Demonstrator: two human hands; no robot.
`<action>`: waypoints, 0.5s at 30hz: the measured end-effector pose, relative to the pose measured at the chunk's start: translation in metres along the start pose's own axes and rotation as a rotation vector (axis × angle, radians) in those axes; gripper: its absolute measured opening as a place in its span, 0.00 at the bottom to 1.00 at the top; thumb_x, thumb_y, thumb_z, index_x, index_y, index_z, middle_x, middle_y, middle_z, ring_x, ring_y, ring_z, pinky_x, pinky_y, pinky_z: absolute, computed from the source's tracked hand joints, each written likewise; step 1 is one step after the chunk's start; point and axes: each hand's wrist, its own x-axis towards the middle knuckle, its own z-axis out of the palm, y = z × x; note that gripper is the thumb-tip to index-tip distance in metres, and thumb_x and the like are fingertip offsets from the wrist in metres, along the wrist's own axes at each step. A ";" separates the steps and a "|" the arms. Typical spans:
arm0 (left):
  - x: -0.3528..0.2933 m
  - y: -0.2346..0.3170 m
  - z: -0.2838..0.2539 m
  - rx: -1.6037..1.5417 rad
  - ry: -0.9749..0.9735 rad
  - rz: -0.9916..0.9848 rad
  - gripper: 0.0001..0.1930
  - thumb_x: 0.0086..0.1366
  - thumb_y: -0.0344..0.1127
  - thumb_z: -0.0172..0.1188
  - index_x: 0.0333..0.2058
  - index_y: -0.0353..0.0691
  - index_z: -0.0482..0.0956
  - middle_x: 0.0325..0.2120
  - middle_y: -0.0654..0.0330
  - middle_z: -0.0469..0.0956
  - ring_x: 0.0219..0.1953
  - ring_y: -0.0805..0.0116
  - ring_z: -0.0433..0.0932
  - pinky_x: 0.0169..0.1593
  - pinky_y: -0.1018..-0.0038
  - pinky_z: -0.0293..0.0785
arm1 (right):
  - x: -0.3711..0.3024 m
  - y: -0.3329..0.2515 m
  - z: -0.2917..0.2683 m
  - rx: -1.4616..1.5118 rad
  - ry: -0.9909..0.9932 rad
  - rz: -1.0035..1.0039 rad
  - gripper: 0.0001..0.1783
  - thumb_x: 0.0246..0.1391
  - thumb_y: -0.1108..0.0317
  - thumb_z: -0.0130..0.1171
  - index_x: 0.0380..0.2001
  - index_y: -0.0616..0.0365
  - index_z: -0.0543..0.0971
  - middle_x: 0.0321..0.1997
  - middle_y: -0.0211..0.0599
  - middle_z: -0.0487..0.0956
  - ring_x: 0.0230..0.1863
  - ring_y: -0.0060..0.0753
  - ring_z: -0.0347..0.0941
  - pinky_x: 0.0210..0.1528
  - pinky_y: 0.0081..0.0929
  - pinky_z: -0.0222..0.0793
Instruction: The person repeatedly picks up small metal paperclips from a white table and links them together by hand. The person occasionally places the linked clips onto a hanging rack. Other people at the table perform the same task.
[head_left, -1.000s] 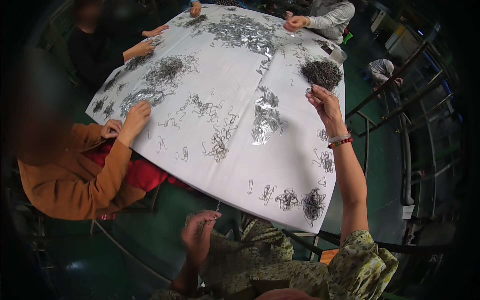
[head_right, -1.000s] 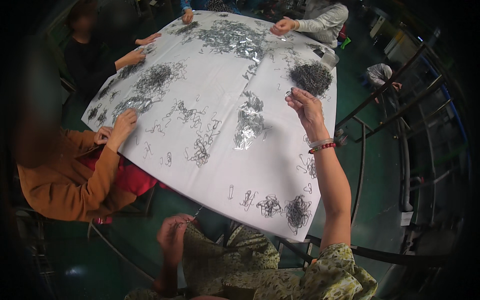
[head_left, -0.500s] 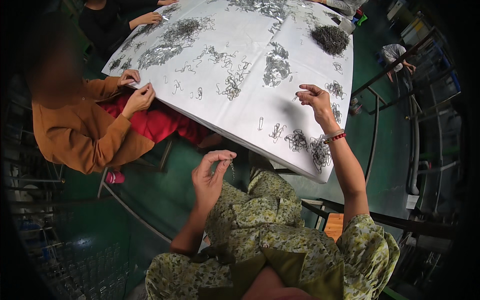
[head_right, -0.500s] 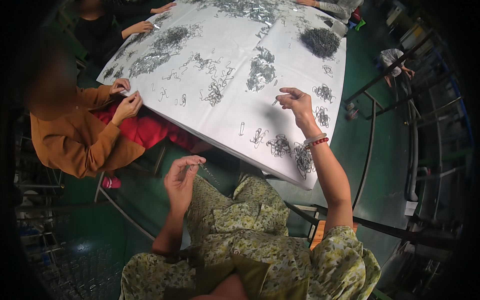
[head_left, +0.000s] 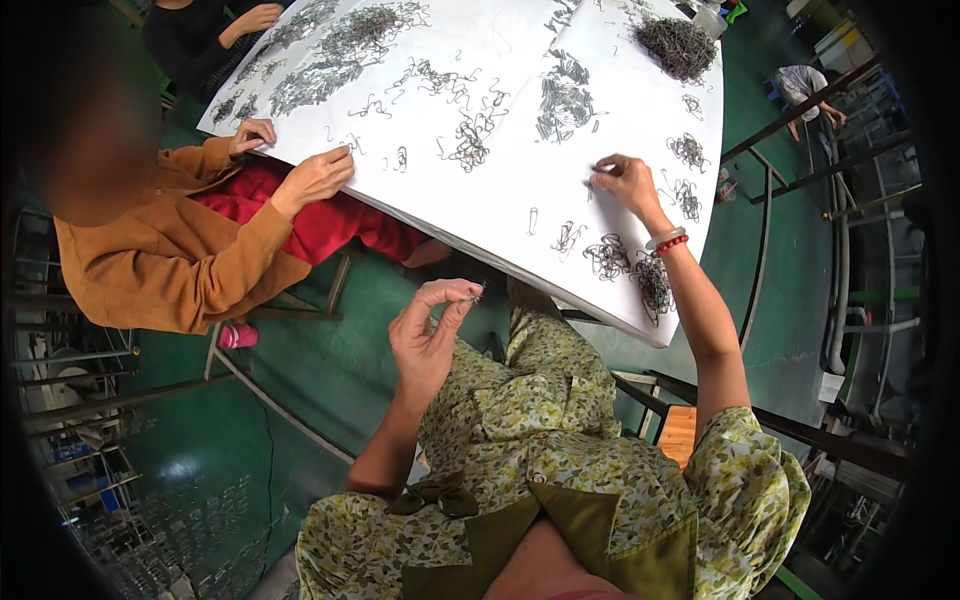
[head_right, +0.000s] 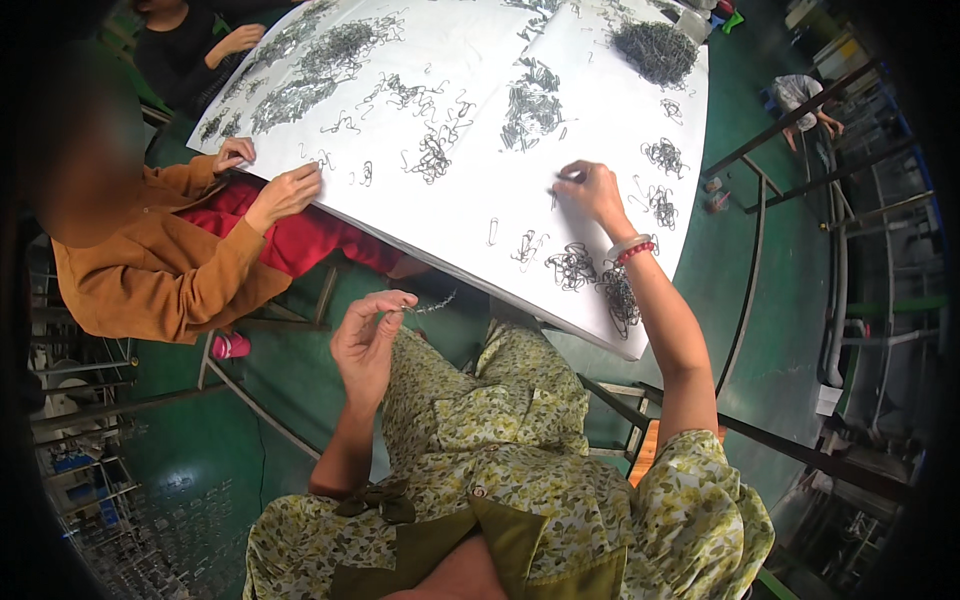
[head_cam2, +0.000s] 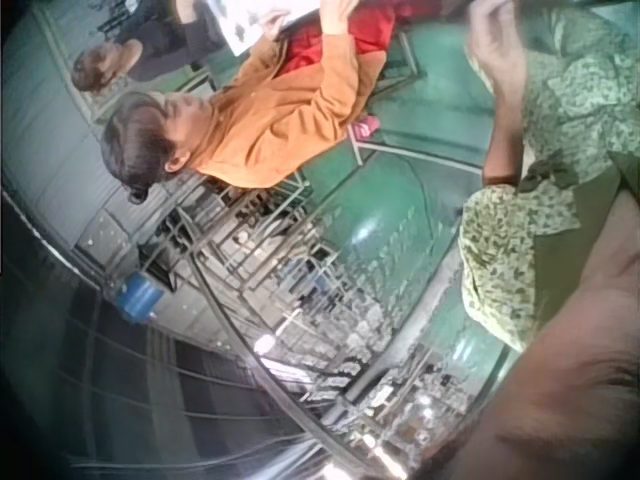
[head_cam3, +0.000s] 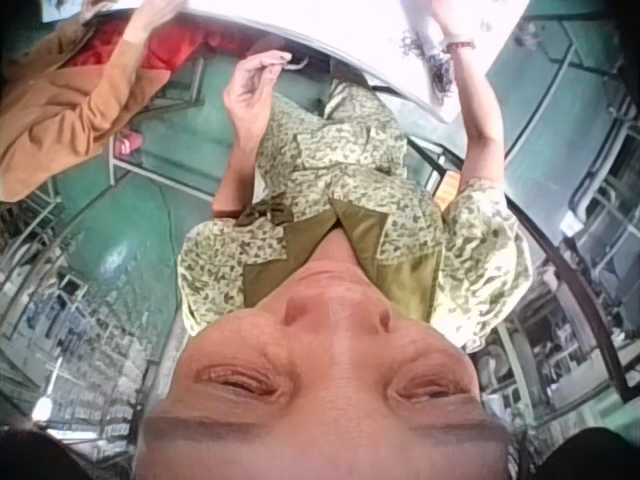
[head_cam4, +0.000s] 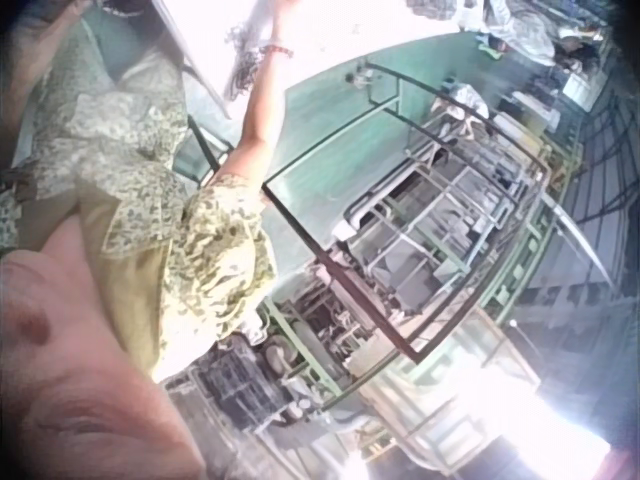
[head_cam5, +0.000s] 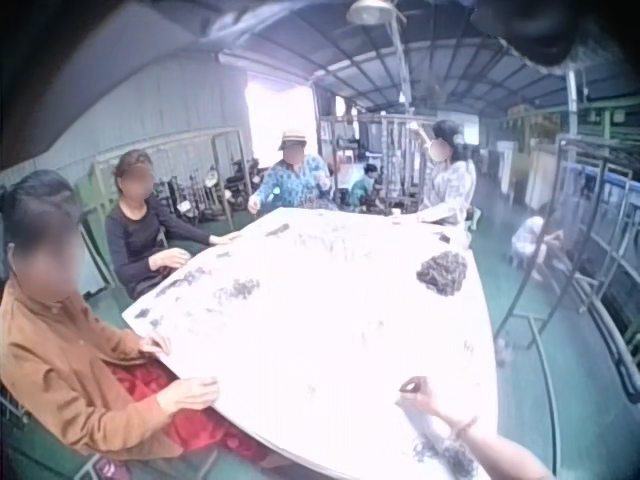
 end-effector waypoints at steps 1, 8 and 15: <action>0.002 -0.001 0.001 -0.010 0.000 -0.006 0.05 0.58 0.17 0.53 0.33 0.32 0.72 0.32 0.54 0.77 0.36 0.70 0.75 0.39 0.78 0.71 | 0.008 0.000 -0.005 0.049 0.011 0.010 0.16 0.43 0.66 0.64 0.36 0.64 0.80 0.29 0.47 0.80 0.30 0.31 0.78 0.31 0.26 0.73; 0.008 -0.010 0.000 0.012 -0.001 -0.061 0.05 0.57 0.16 0.53 0.33 0.31 0.72 0.32 0.52 0.77 0.36 0.69 0.74 0.38 0.78 0.71 | 0.087 0.008 -0.006 -0.334 0.272 -0.581 0.12 0.44 0.79 0.51 0.33 0.65 0.79 0.33 0.46 0.76 0.36 0.43 0.73 0.42 0.31 0.69; 0.013 -0.010 0.000 0.040 -0.016 -0.054 0.06 0.57 0.16 0.53 0.32 0.31 0.72 0.32 0.52 0.77 0.35 0.69 0.74 0.38 0.78 0.71 | 0.098 0.011 0.003 -0.413 0.115 -0.458 0.05 0.43 0.79 0.50 0.22 0.68 0.76 0.29 0.51 0.73 0.35 0.50 0.70 0.40 0.37 0.68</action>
